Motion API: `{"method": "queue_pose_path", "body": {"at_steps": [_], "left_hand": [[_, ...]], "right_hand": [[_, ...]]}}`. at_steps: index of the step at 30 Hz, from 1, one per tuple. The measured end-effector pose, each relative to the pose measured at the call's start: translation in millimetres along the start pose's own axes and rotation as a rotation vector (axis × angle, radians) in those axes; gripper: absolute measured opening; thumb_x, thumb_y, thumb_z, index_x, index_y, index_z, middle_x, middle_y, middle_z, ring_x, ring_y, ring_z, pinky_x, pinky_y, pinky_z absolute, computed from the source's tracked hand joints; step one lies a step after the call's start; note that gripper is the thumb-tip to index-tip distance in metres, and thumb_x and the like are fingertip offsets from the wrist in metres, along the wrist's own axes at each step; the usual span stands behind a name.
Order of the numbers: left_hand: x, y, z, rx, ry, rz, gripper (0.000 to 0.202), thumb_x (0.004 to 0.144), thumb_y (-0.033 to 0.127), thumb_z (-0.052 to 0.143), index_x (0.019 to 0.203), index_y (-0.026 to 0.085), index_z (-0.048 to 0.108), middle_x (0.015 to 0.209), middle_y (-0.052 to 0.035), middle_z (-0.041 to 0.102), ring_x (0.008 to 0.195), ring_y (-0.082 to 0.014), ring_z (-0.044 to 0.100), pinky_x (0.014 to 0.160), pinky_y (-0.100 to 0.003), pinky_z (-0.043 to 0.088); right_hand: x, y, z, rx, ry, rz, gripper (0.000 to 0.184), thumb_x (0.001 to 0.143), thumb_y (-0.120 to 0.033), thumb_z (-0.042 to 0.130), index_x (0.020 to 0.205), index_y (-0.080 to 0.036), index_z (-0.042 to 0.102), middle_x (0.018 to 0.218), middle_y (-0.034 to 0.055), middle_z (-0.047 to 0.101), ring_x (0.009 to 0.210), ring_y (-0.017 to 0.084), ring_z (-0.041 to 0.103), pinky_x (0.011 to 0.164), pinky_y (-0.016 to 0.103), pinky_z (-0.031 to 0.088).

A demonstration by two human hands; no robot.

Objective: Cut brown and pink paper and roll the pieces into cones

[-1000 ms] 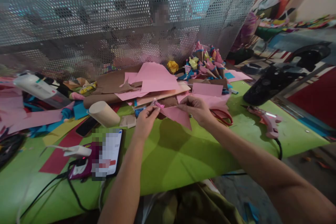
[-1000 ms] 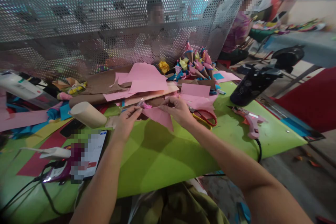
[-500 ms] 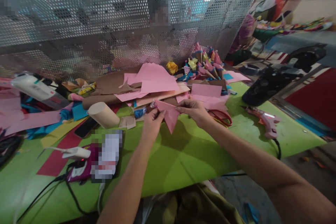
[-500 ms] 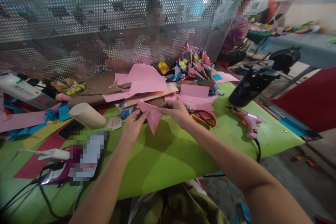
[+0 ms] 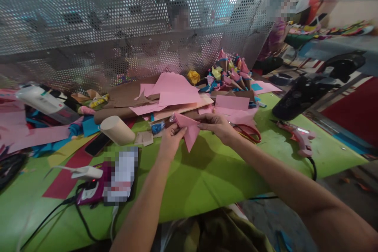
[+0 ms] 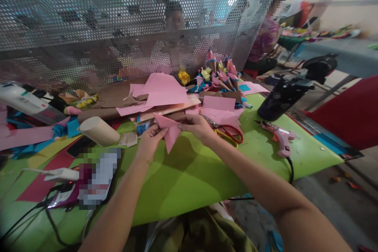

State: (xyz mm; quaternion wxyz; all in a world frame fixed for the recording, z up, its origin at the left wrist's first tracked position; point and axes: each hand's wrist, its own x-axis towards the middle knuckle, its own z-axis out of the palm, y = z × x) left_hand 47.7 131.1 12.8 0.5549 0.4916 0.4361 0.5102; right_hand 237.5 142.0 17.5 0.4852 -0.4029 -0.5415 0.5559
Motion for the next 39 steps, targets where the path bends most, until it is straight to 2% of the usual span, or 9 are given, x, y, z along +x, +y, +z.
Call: {"method": "queue_pose_path", "body": {"at_steps": [6, 13, 17, 20, 23, 29, 32, 35, 39], "left_hand": [[-1.8, 0.4, 0.1, -0.107, 0.023, -0.018, 0.029, 0.062, 0.029, 0.085, 0.088, 0.019, 0.077, 0.087, -0.0027, 0.076, 0.086, -0.0183, 0.066, 0.081, -0.03, 0.052], [-8.5, 12.2, 2.8, -0.245, -0.038, -0.159, 0.016, 0.066, 0.025, 0.08, 0.075, 0.019, 0.068, 0.087, -0.0021, 0.071, 0.07, -0.0135, 0.065, 0.053, -0.021, 0.047], [-10.5, 15.3, 3.8, -0.258, -0.037, -0.185, 0.023, 0.07, 0.025, 0.077, 0.091, 0.021, 0.069, 0.096, -0.0029, 0.072, 0.062, -0.0123, 0.064, 0.043, -0.02, 0.041], [-10.6, 14.4, 4.0, -0.267, -0.04, -0.212, 0.03, 0.074, 0.026, 0.074, 0.103, 0.021, 0.069, 0.098, -0.0031, 0.074, 0.053, -0.0095, 0.058, 0.042, -0.021, 0.042], [-9.2, 14.1, 3.5, -0.281, -0.07, -0.247, 0.027, 0.078, 0.03, 0.072, 0.102, 0.018, 0.07, 0.091, -0.0046, 0.075, 0.05, -0.0101, 0.056, 0.045, -0.024, 0.046], [-9.5, 16.8, 3.2, -0.323, -0.106, -0.307, 0.043, 0.078, 0.052, 0.077, 0.101, 0.017, 0.068, 0.084, -0.0044, 0.074, 0.054, -0.0118, 0.058, 0.046, -0.024, 0.045], [-12.8, 14.2, 4.4, -0.255, -0.124, -0.287, 0.052, 0.069, 0.046, 0.087, 0.107, 0.019, 0.066, 0.081, -0.0003, 0.072, 0.054, -0.0096, 0.056, 0.046, -0.021, 0.041], [-14.7, 10.5, 6.2, -0.204, -0.174, -0.273, 0.054, 0.066, 0.042, 0.09, 0.108, 0.019, 0.064, 0.076, 0.0009, 0.07, 0.049, -0.006, 0.049, 0.045, -0.019, 0.035], [-14.7, 11.6, 7.8, -0.235, -0.174, -0.236, 0.044, 0.071, 0.036, 0.087, 0.104, 0.018, 0.064, 0.077, -0.0005, 0.068, 0.052, -0.006, 0.047, 0.046, -0.018, 0.032]], "right_hand": [[0.4, 4.1, 1.3, 0.136, 0.038, 0.027, 0.023, 0.056, -0.03, 0.086, 0.075, -0.021, 0.077, 0.072, -0.0007, 0.07, 0.071, 0.014, 0.06, 0.073, 0.029, 0.048], [-1.1, 0.0, 2.4, 0.123, -0.007, 0.008, 0.016, 0.06, -0.029, 0.084, 0.072, -0.022, 0.076, 0.074, -0.0003, 0.072, 0.075, 0.015, 0.062, 0.079, 0.031, 0.05], [-2.5, -1.8, 3.3, 0.084, -0.017, -0.026, 0.013, 0.062, -0.029, 0.08, 0.071, -0.022, 0.075, 0.075, 0.0003, 0.072, 0.077, 0.017, 0.063, 0.079, 0.032, 0.05], [-2.8, -1.7, 3.8, 0.064, 0.003, -0.052, 0.011, 0.064, -0.028, 0.077, 0.073, -0.021, 0.076, 0.076, 0.001, 0.072, 0.076, 0.016, 0.063, 0.078, 0.031, 0.05], [-2.5, -1.2, 3.8, 0.051, 0.031, -0.069, 0.011, 0.064, -0.028, 0.075, 0.073, -0.021, 0.076, 0.075, 0.0007, 0.072, 0.075, 0.016, 0.062, 0.076, 0.031, 0.049], [-3.1, -2.1, 3.4, -0.073, 0.06, -0.192, 0.007, 0.068, -0.025, 0.071, 0.072, -0.023, 0.076, 0.073, 0.0012, 0.071, 0.074, 0.018, 0.062, 0.075, 0.033, 0.049], [-5.8, -4.3, 4.3, -0.229, 0.068, -0.31, 0.007, 0.073, -0.024, 0.069, 0.071, -0.025, 0.076, 0.076, 0.0032, 0.071, 0.076, 0.02, 0.062, 0.076, 0.035, 0.049], [-7.1, -4.2, 4.6, -0.331, 0.047, -0.376, 0.008, 0.076, -0.025, 0.069, 0.072, -0.025, 0.076, 0.081, 0.0044, 0.072, 0.08, 0.021, 0.063, 0.078, 0.036, 0.048], [-3.5, 1.6, 3.6, -0.206, 0.073, -0.247, 0.014, 0.074, -0.032, 0.072, 0.084, -0.022, 0.075, 0.082, 0.0033, 0.073, 0.075, 0.018, 0.062, 0.073, 0.032, 0.049]]}}
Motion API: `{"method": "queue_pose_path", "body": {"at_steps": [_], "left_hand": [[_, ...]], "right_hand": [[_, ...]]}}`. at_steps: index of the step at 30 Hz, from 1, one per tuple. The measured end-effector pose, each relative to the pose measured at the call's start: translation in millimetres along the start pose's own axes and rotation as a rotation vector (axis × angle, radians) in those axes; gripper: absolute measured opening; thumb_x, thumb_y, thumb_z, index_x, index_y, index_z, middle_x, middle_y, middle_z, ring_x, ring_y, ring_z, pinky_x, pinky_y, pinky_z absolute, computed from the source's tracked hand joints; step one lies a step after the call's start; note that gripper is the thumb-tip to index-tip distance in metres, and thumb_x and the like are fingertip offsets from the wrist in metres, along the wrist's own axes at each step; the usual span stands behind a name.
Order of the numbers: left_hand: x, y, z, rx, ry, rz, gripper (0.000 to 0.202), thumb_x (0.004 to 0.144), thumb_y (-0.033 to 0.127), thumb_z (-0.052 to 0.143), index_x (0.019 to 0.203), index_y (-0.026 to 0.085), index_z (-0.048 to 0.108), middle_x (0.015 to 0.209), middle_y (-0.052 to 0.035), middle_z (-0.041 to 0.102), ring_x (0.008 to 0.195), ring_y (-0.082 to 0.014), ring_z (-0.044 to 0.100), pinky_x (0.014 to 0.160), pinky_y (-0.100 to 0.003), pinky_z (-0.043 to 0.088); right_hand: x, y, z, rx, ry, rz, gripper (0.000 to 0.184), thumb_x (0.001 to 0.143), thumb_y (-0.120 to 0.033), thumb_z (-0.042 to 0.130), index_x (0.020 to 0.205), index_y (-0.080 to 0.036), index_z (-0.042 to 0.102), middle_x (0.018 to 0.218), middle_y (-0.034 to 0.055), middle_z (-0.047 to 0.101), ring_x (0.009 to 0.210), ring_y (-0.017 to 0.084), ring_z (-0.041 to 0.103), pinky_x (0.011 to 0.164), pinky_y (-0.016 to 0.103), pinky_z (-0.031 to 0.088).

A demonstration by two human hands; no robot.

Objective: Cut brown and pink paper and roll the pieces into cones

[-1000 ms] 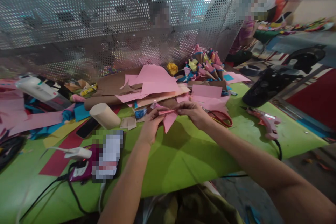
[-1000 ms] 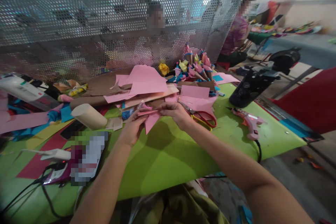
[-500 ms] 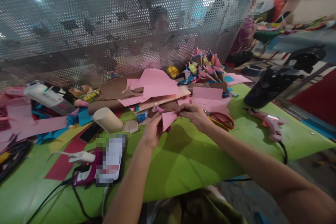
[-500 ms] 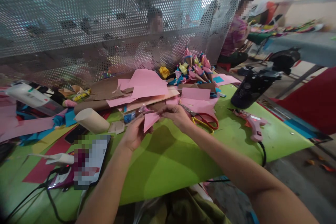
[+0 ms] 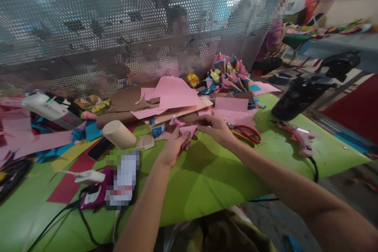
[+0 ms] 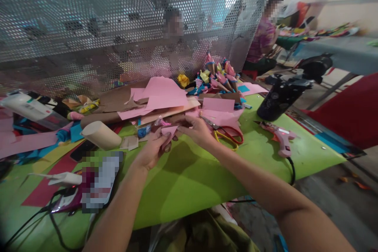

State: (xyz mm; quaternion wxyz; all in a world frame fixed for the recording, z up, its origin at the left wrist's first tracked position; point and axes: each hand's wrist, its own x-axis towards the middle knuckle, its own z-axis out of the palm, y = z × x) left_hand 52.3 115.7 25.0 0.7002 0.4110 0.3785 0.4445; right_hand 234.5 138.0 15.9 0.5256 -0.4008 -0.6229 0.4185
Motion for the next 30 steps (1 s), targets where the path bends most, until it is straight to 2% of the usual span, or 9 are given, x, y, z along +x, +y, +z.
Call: {"method": "queue_pose_path", "body": {"at_steps": [3, 8, 12, 16, 21, 27, 30], "left_hand": [[-1.0, 3.1, 1.3, 0.002, -0.008, 0.018, 0.036, 0.074, 0.032, 0.083, 0.102, 0.018, 0.064, 0.076, -0.0004, 0.066, 0.054, -0.0066, 0.046, 0.046, -0.018, 0.032], [-0.7, 2.8, 1.6, -0.003, 0.007, 0.034, 0.037, 0.072, 0.032, 0.084, 0.099, 0.019, 0.062, 0.074, 0.0018, 0.062, 0.056, -0.0069, 0.046, 0.046, -0.016, 0.029], [0.9, 1.4, 0.9, -0.004, 0.015, 0.042, 0.037, 0.072, 0.031, 0.083, 0.101, 0.019, 0.062, 0.076, 0.0015, 0.063, 0.055, -0.0058, 0.043, 0.046, -0.016, 0.03], [0.5, 1.5, 1.2, -0.032, 0.023, 0.054, 0.034, 0.074, 0.029, 0.081, 0.1, 0.021, 0.062, 0.071, 0.0039, 0.059, 0.053, -0.006, 0.043, 0.047, -0.017, 0.031], [-1.7, 0.3, 3.2, -0.012, -0.002, 0.04, 0.037, 0.074, 0.032, 0.081, 0.103, 0.021, 0.061, 0.074, 0.0023, 0.061, 0.056, -0.0082, 0.049, 0.048, -0.018, 0.037], [-1.7, -0.3, 4.5, 0.001, -0.032, 0.03, 0.044, 0.073, 0.027, 0.082, 0.11, 0.023, 0.061, 0.073, 0.0039, 0.058, 0.053, -0.0053, 0.043, 0.044, -0.015, 0.025], [-0.5, -0.5, 3.0, 0.014, -0.012, 0.041, 0.044, 0.073, 0.025, 0.08, 0.112, 0.023, 0.061, 0.074, 0.0031, 0.06, 0.056, -0.0058, 0.045, 0.045, -0.015, 0.024]], "right_hand": [[2.0, 2.8, 0.7, 0.097, 0.021, 0.127, 0.022, 0.067, -0.038, 0.079, 0.076, -0.019, 0.071, 0.072, 0.0018, 0.07, 0.067, 0.016, 0.059, 0.067, 0.03, 0.047], [2.5, -3.5, 1.7, 0.179, 0.067, 0.178, 0.029, 0.06, -0.043, 0.084, 0.072, -0.019, 0.072, 0.068, 0.0012, 0.069, 0.065, 0.015, 0.058, 0.065, 0.029, 0.046], [2.9, -8.6, 0.0, 0.202, 0.041, 0.222, 0.029, 0.06, -0.042, 0.084, 0.073, -0.019, 0.074, 0.068, 0.0015, 0.07, 0.063, 0.014, 0.057, 0.063, 0.029, 0.044], [3.8, -9.5, -1.2, 0.245, 0.009, 0.233, 0.028, 0.06, -0.039, 0.083, 0.078, -0.018, 0.075, 0.072, 0.0019, 0.071, 0.066, 0.014, 0.058, 0.063, 0.027, 0.044], [3.1, -8.6, -0.3, 0.257, 0.039, 0.242, 0.022, 0.06, -0.036, 0.079, 0.07, -0.02, 0.069, 0.065, -0.0007, 0.067, 0.062, 0.014, 0.055, 0.061, 0.027, 0.042], [1.3, -8.6, 0.9, 0.28, 0.119, 0.231, 0.017, 0.06, -0.034, 0.075, 0.066, -0.021, 0.067, 0.062, -0.0025, 0.065, 0.06, 0.012, 0.051, 0.058, 0.025, 0.036], [1.8, -9.7, 0.1, 0.293, 0.097, 0.243, 0.018, 0.059, -0.034, 0.077, 0.068, -0.021, 0.069, 0.064, -0.0017, 0.067, 0.061, 0.013, 0.054, 0.06, 0.026, 0.038]]}}
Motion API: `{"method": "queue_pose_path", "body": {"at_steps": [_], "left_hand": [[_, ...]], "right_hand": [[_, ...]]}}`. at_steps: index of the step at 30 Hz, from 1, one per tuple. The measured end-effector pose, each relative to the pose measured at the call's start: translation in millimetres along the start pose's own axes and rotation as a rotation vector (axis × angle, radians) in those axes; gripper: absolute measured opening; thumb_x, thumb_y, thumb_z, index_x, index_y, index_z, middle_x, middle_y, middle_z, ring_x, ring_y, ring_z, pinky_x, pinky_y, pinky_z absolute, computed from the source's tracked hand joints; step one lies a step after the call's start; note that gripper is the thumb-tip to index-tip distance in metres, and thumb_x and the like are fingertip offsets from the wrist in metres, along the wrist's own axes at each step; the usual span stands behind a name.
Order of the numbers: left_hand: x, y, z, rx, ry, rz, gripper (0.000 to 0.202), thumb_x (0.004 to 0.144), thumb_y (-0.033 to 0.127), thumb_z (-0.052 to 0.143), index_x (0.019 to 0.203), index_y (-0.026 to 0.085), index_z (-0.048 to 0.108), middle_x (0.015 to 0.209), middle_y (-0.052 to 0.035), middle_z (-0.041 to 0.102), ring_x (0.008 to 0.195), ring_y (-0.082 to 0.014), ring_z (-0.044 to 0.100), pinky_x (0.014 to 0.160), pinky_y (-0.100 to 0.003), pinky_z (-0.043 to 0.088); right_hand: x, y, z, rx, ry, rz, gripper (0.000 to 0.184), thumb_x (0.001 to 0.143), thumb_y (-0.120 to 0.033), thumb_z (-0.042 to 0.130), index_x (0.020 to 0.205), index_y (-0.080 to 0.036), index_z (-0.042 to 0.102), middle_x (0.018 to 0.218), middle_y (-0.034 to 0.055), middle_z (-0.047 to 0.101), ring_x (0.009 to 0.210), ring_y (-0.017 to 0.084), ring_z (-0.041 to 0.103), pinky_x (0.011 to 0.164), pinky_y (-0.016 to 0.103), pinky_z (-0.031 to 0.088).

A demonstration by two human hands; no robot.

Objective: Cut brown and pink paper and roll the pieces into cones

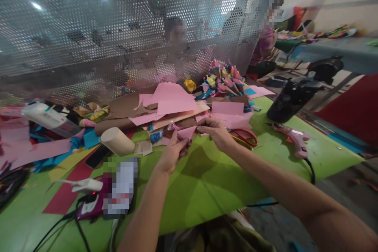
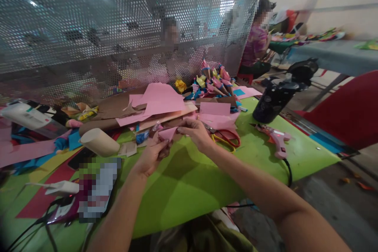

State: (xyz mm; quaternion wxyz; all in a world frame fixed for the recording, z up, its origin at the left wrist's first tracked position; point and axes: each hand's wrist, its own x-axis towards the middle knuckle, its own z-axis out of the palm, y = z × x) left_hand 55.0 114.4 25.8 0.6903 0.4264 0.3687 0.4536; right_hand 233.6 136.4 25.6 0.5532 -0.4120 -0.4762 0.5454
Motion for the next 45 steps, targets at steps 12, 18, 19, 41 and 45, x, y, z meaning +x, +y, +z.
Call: {"method": "queue_pose_path", "body": {"at_steps": [12, 18, 19, 41, 45], "left_hand": [[-0.4, -2.0, 3.2, 0.014, 0.093, 0.016, 0.057, 0.069, 0.037, 0.086, 0.118, 0.022, 0.061, 0.078, 0.0007, 0.068, 0.061, -0.0087, 0.053, 0.049, -0.018, 0.03], [5.5, -7.9, -0.3, 0.018, 0.094, -0.028, 0.049, 0.063, 0.045, 0.089, 0.093, 0.017, 0.062, 0.065, 0.0021, 0.061, 0.052, -0.006, 0.046, 0.044, -0.016, 0.022], [5.5, -7.3, -0.6, -0.006, 0.089, -0.037, 0.049, 0.062, 0.044, 0.09, 0.091, 0.017, 0.061, 0.063, 0.003, 0.059, 0.05, -0.0055, 0.044, 0.043, -0.016, 0.019], [2.3, -3.9, 0.1, 0.084, 0.032, -0.061, 0.051, 0.065, 0.046, 0.089, 0.097, 0.019, 0.059, 0.061, 0.008, 0.046, 0.049, -0.0047, 0.036, 0.044, -0.018, 0.016], [3.0, -4.7, -0.4, 0.15, 0.068, -0.071, 0.054, 0.061, 0.047, 0.09, 0.096, 0.018, 0.06, 0.059, 0.0087, 0.045, 0.048, -0.0047, 0.033, 0.044, -0.018, 0.017]], "right_hand": [[2.4, 2.1, -1.6, -0.126, -0.099, -0.044, 0.033, 0.064, -0.048, 0.083, 0.068, -0.018, 0.069, 0.063, -0.0003, 0.066, 0.061, 0.013, 0.054, 0.064, 0.028, 0.043], [3.6, 8.3, -1.9, -0.186, -0.074, -0.131, 0.032, 0.065, -0.048, 0.083, 0.069, -0.019, 0.071, 0.067, 0.0004, 0.068, 0.066, 0.015, 0.058, 0.066, 0.029, 0.045], [3.7, 7.6, -2.0, -0.188, -0.084, -0.147, 0.031, 0.066, -0.048, 0.083, 0.072, -0.019, 0.072, 0.07, 0.0007, 0.069, 0.067, 0.015, 0.059, 0.067, 0.029, 0.045], [2.5, 1.8, -5.6, -0.363, -0.158, -0.13, 0.038, 0.073, -0.054, 0.076, 0.064, -0.018, 0.066, 0.059, -0.0014, 0.06, 0.058, 0.011, 0.048, 0.058, 0.026, 0.036], [0.9, 4.7, -4.7, -0.437, -0.052, -0.178, 0.042, 0.077, -0.057, 0.069, 0.062, -0.019, 0.061, 0.056, -0.0026, 0.055, 0.055, 0.011, 0.043, 0.054, 0.026, 0.03]]}}
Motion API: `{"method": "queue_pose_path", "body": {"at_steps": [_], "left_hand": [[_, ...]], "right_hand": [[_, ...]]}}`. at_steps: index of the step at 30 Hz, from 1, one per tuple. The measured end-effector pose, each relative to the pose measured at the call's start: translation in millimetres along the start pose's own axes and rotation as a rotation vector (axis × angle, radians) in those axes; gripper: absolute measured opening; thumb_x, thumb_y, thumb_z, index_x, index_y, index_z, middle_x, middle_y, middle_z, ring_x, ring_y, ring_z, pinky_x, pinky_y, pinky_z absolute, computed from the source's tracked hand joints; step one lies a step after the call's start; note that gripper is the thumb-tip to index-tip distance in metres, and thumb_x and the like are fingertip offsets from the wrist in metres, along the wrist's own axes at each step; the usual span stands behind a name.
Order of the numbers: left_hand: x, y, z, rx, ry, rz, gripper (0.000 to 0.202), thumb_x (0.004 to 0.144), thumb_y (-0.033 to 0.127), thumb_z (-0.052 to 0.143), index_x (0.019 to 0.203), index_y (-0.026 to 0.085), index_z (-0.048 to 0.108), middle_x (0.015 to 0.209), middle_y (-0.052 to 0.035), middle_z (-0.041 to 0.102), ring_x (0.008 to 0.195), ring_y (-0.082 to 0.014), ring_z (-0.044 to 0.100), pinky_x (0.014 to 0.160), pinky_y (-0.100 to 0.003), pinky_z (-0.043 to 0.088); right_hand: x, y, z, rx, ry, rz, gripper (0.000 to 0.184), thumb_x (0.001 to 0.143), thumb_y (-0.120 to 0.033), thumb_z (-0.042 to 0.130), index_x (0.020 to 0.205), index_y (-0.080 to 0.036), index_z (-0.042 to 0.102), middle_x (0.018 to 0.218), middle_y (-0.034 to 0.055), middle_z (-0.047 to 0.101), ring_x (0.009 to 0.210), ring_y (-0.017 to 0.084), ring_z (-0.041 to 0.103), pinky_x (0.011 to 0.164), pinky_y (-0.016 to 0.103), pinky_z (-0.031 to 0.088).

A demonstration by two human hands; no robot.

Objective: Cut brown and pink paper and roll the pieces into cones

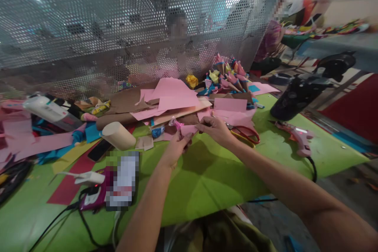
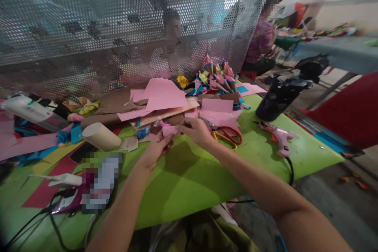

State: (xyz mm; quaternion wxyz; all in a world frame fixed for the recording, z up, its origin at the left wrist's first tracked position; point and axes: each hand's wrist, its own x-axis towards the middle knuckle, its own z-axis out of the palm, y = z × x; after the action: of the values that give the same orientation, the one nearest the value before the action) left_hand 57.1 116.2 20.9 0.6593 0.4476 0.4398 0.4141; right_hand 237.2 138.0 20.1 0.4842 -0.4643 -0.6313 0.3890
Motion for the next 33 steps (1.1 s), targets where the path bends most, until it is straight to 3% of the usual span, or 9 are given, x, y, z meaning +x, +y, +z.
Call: {"method": "queue_pose_path", "body": {"at_steps": [5, 10, 12, 14, 19, 24, 29, 33], "left_hand": [[2.5, 2.3, -2.3, -0.056, 0.095, 0.008, 0.049, 0.059, 0.046, 0.09, 0.084, 0.018, 0.059, 0.058, 0.0088, 0.044, 0.048, -0.004, 0.034, 0.044, -0.017, 0.019], [7.8, 4.4, -9.1, -0.089, 0.255, 0.201, 0.048, 0.064, 0.047, 0.086, 0.096, 0.019, 0.066, 0.059, 0.0073, 0.052, 0.047, -0.0051, 0.038, 0.043, -0.017, 0.021], [9.4, 4.5, -12.0, -0.122, 0.298, 0.286, 0.045, 0.067, 0.051, 0.084, 0.093, 0.019, 0.065, 0.054, 0.0077, 0.051, 0.045, -0.0062, 0.038, 0.043, -0.018, 0.022], [9.7, 3.7, -13.6, -0.174, 0.324, 0.32, 0.046, 0.07, 0.056, 0.082, 0.09, 0.019, 0.064, 0.055, 0.0065, 0.055, 0.046, -0.0071, 0.042, 0.044, -0.019, 0.028], [6.8, -7.5, -8.3, -0.103, 0.162, 0.189, 0.048, 0.074, 0.062, 0.077, 0.094, 0.019, 0.068, 0.084, -0.0038, 0.073, 0.074, -0.0145, 0.064, 0.063, -0.024, 0.047], [6.9, -18.3, -1.2, -0.046, 0.176, 0.178, 0.04, 0.081, 0.057, 0.072, 0.097, 0.02, 0.071, 0.095, -0.0068, 0.074, 0.098, -0.021, 0.065, 0.083, -0.03, 0.049], [1.6, -4.5, -1.6, 0.234, 0.239, 0.33, 0.028, 0.089, 0.046, 0.065, 0.077, 0.02, 0.066, 0.081, -0.0026, 0.066, 0.083, -0.0186, 0.059, 0.079, -0.028, 0.043], [-3.5, 6.7, -2.6, 0.483, 0.296, 0.415, 0.029, 0.091, 0.027, 0.061, 0.064, 0.021, 0.053, 0.062, 0.0021, 0.051, 0.061, -0.0144, 0.044, 0.064, -0.026, 0.031]], "right_hand": [[0.5, -4.8, -3.8, 0.02, -0.01, 0.052, 0.04, 0.075, -0.056, 0.069, 0.061, -0.02, 0.059, 0.056, -0.0024, 0.056, 0.054, 0.011, 0.044, 0.055, 0.026, 0.033], [1.0, -7.5, -3.4, 0.168, -0.271, 0.215, 0.036, 0.067, -0.049, 0.077, 0.059, -0.019, 0.059, 0.058, -0.0014, 0.059, 0.057, 0.012, 0.051, 0.059, 0.026, 0.039], [0.4, -7.2, -1.6, 0.222, -0.308, 0.245, 0.038, 0.064, -0.049, 0.08, 0.058, -0.019, 0.058, 0.058, -0.0012, 0.059, 0.059, 0.012, 0.053, 0.061, 0.027, 0.04], [-0.2, -6.1, 0.3, 0.269, -0.265, 0.23, 0.039, 0.064, -0.05, 0.082, 0.059, -0.019, 0.059, 0.059, -0.0017, 0.059, 0.059, 0.012, 0.053, 0.062, 0.027, 0.041], [-3.3, -2.2, 8.0, 0.346, -0.096, 0.169, 0.04, 0.066, -0.053, 0.083, 0.063, -0.019, 0.062, 0.061, -0.0019, 0.06, 0.061, 0.012, 0.052, 0.063, 0.027, 0.04], [-11.0, -0.5, 22.7, 0.388, -0.166, 0.216, 0.044, 0.061, -0.057, 0.087, 0.064, -0.019, 0.063, 0.062, -0.0025, 0.06, 0.062, 0.012, 0.053, 0.063, 0.027, 0.043], [-13.8, 3.2, 24.7, 0.298, -0.306, 0.256, 0.046, 0.059, -0.056, 0.088, 0.064, -0.018, 0.064, 0.064, -0.0015, 0.062, 0.062, 0.013, 0.054, 0.063, 0.028, 0.044], [-8.8, 3.7, 12.8, 0.147, -0.139, 0.136, 0.04, 0.065, -0.05, 0.086, 0.083, -0.018, 0.069, 0.076, 0.0015, 0.069, 0.069, 0.015, 0.058, 0.065, 0.029, 0.045]]}}
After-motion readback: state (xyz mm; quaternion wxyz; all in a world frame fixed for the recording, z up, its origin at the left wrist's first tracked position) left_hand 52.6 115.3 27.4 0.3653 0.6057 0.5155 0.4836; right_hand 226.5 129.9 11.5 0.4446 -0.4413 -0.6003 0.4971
